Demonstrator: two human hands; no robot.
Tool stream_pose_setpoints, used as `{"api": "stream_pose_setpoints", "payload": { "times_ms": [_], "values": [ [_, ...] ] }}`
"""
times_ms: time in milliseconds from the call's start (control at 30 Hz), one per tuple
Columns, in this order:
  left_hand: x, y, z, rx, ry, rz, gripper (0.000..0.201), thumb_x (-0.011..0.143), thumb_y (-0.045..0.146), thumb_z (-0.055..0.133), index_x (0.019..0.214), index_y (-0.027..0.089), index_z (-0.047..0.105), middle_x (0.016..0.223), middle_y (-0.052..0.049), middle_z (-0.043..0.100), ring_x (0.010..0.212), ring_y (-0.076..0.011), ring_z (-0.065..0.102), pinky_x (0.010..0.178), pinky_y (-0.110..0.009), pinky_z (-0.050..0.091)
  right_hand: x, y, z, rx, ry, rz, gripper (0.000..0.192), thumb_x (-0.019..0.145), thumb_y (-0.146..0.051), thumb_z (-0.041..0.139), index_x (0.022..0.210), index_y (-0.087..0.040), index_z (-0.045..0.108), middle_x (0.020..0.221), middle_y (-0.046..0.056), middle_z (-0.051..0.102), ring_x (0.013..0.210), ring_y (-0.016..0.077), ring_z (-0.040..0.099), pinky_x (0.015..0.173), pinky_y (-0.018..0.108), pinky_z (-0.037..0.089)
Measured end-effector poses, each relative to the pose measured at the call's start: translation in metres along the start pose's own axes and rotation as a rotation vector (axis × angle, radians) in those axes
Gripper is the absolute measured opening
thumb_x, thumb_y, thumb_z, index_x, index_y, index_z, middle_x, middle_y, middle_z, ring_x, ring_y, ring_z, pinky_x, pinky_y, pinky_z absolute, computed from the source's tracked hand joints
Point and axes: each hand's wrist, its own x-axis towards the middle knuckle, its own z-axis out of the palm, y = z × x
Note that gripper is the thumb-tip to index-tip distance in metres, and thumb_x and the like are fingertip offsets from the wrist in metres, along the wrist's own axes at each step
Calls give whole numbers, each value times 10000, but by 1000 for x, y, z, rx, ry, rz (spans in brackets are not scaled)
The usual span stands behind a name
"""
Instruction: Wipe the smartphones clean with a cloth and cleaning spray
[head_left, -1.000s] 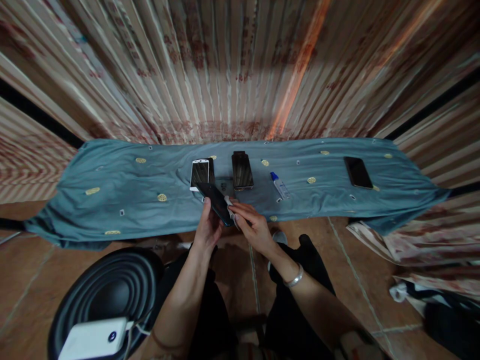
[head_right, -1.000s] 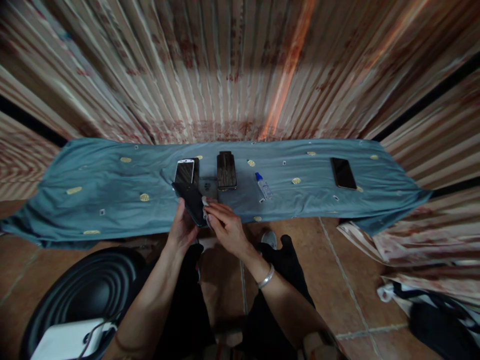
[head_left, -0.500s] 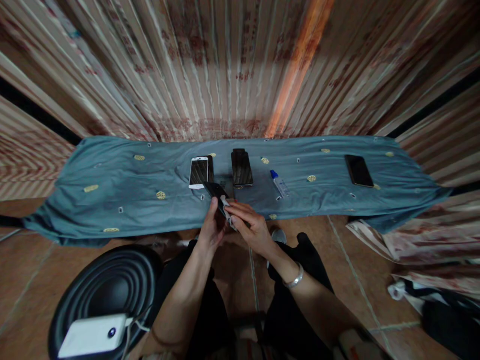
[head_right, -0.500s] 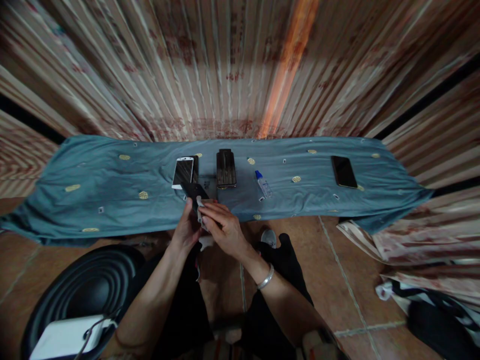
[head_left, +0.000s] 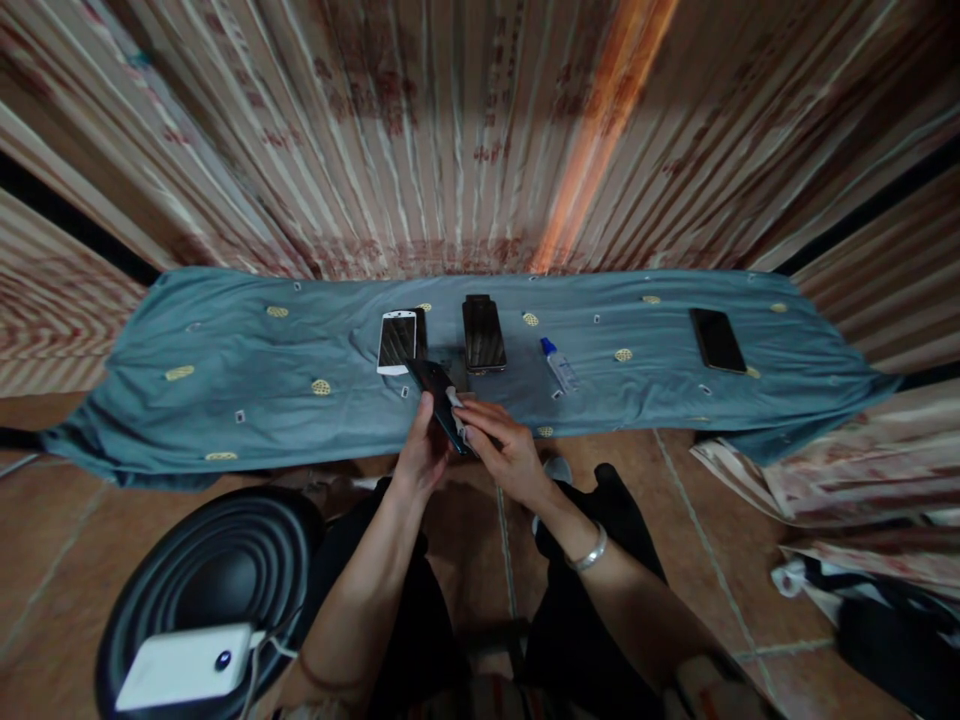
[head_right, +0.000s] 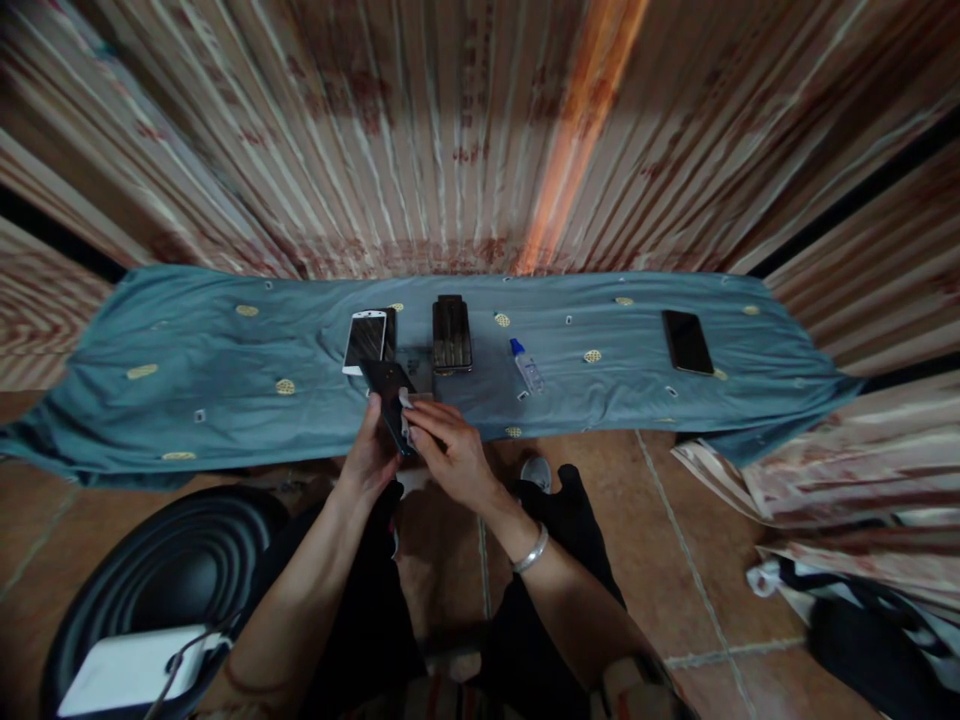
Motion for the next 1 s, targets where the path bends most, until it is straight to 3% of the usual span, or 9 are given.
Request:
{"api": "stream_pose_setpoints", "payload": {
  "times_ms": [300, 667, 1000],
  "values": [
    [-2, -8, 1, 10, 32, -39, 149, 850, 335, 682, 861, 190, 712, 807, 22, 723, 748, -88, 677, 761, -190, 519, 1, -6, -2, 15, -32, -8, 303, 959, -302, 552, 1224, -333, 694, 1276, 35, 691, 1229, 201, 602, 1075, 423, 465],
    [-1, -2, 2, 8, 5, -49, 271, 864, 415, 654, 944, 166, 723, 898, -40, 754, 961, -178, 701, 919, -282, 524, 1, 6, -3, 8, 16, 18, 301, 962, -297, 544, 1221, -327, 697, 1288, 42, 685, 1240, 208, 602, 1082, 427, 462],
    [-5, -12, 7, 11, 39, -76, 177, 878, 305, 645, 801, 163, 718, 733, 16, 707, 639, -79, 637, 654, -184, 496, 0, -8, -4, 1, -30, -20, 312, 958, -278, 561, 1239, -330, 686, 1289, 44, 684, 1243, 210, 597, 1076, 428, 467]
  ]
}}
